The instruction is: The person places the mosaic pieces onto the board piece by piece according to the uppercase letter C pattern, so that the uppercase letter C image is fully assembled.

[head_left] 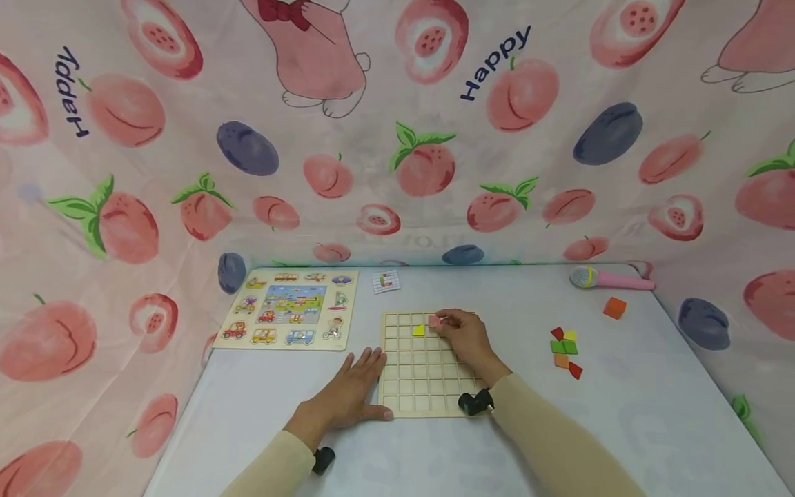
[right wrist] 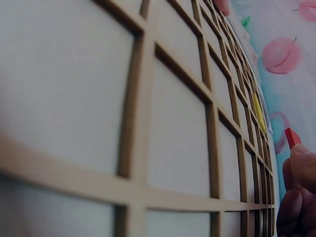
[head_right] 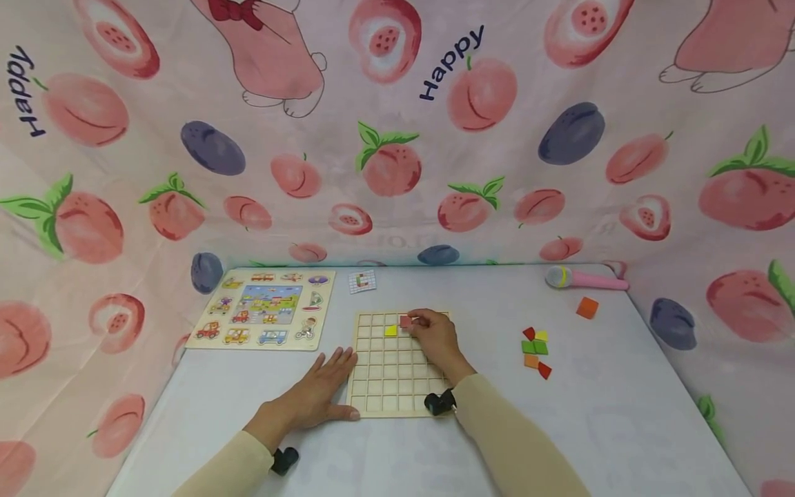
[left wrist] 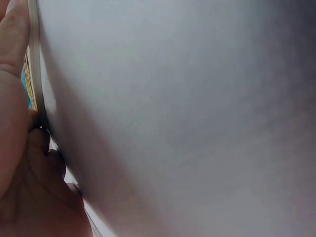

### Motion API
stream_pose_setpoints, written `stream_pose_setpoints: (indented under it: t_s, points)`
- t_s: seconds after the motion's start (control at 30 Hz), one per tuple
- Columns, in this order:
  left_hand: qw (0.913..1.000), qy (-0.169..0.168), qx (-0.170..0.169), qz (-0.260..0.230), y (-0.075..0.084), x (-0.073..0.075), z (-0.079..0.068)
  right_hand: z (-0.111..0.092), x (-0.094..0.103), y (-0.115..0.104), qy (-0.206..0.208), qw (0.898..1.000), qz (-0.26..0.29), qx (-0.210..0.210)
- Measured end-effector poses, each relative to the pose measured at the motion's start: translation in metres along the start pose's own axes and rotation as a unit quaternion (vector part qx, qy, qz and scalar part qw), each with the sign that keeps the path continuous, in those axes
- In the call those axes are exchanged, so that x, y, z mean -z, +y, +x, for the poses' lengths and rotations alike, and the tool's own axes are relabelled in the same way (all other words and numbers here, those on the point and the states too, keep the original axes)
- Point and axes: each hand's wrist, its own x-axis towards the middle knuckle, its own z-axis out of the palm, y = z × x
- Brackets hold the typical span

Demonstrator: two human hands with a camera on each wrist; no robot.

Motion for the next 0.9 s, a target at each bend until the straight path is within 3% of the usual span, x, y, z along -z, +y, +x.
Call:
stream_pose_setpoints:
  t_s: [0.63,0.9]
  points:
    - [1.0,0.001,-0.002,0.006,0.0035,0.0025,-0.0003,-0.0019,-0.0053,0.002,-0.024,0.995,-0.098,0.009]
    - [0.9999,0.005,-0.002,0.011,-0.0005,-0.0023,0.002,-0.0014,-0.0049,0.0024,-0.035,0.993,-0.109,0.015]
